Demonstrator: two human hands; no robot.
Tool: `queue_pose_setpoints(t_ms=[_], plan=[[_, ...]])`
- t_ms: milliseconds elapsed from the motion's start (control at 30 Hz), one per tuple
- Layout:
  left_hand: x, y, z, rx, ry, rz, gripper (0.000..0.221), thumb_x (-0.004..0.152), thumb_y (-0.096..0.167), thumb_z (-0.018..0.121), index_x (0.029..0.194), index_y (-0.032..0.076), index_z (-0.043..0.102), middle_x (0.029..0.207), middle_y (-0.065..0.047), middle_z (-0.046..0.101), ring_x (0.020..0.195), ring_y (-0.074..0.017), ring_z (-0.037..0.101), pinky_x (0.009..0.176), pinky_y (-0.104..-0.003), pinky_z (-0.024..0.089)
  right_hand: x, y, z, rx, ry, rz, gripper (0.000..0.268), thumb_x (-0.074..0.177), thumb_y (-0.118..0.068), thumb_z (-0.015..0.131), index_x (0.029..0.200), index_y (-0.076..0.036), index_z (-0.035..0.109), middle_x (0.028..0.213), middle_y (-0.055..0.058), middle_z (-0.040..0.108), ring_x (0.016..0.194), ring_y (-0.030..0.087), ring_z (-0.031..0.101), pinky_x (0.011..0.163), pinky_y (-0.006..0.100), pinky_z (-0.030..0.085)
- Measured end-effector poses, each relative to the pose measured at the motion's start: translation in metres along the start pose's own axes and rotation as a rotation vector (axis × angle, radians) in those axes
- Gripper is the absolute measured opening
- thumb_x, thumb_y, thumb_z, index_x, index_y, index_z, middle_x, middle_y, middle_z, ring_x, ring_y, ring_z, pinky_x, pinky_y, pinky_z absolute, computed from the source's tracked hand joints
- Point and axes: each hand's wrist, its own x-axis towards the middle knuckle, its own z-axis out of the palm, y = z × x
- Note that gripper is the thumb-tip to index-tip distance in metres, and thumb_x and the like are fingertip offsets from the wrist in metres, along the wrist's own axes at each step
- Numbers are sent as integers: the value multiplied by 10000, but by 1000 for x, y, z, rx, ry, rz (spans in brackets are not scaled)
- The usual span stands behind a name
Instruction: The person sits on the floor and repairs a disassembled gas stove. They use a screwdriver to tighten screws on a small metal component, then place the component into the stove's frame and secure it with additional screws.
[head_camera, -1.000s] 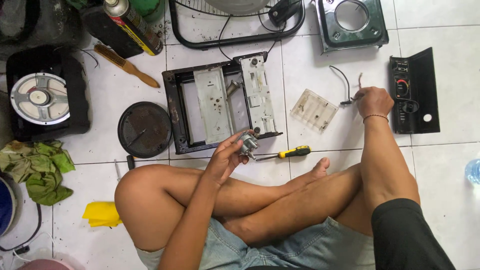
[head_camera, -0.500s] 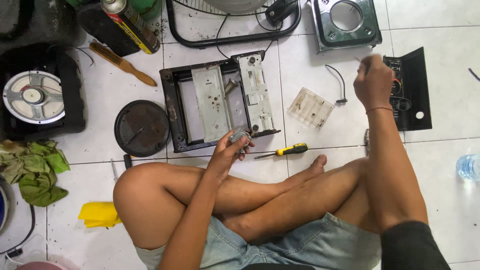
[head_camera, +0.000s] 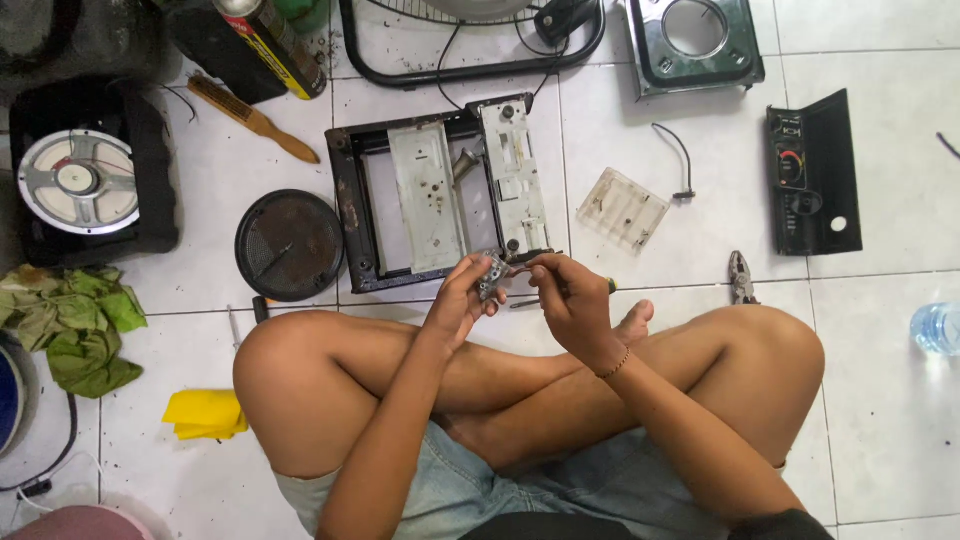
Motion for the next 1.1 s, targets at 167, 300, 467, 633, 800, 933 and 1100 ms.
queue_pose_setpoints(t_ms=[167,300,467,633,800,933,1100], plan=[[5,-1,-3,26,1,-10,295,989,339,617,1177,128,535,1065,-186,685,662,-220,704,437,-225,511,5,2,4,31,-25,23,148,998,-39,611,972,-6,753,672,127,710,478,174,619,464,293,507],[11,-11,-13,59,8,-8,311,992,346,612,1198,129,528,1066,-174,689,665,-212,701,445,-222,502,3,-1,11,-21,-39,-20,111,982,-53,647,994,-28,755,726,139,728,634,250,721,575,336,560],[4,-5,-4,75,-2,-13,297,987,344,609,1187,131,554,1026,-133,691,672,-221,704,458,-231,498,4,18,13,-82,-43,-92,96,984,-50,655,992,-45,751,763,142,738,702,296,745,631,363,580],[4,-7,-7,79,1,-16,294,972,305,618,1198,128,552,980,-99,663,647,-209,686,444,-228,476,1,23,13,-76,-91,-126,90,981,-40,668,1016,-33,750,814,147,753,730,308,755,647,364,599],[6,-12,-7,161,36,40,342,925,216,692,1215,101,553,954,-83,608,616,-161,626,417,-217,435,5,5,12,-321,-155,-296,97,967,-38,685,1041,-33,746,824,160,733,741,345,752,608,383,596],[1,-9,-2,128,52,38,359,932,191,690,1241,87,537,983,-86,582,608,-155,588,421,-225,413,-1,14,16,-352,-145,-350,131,958,-31,690,1068,-30,761,839,159,738,734,317,755,631,354,609],[0,-11,0,115,83,-16,376,938,237,698,1241,104,521,966,-44,530,625,-116,545,452,-186,362,-2,18,22,-340,-113,-383,121,969,-43,660,1054,-60,745,831,123,733,726,290,752,625,335,611]])
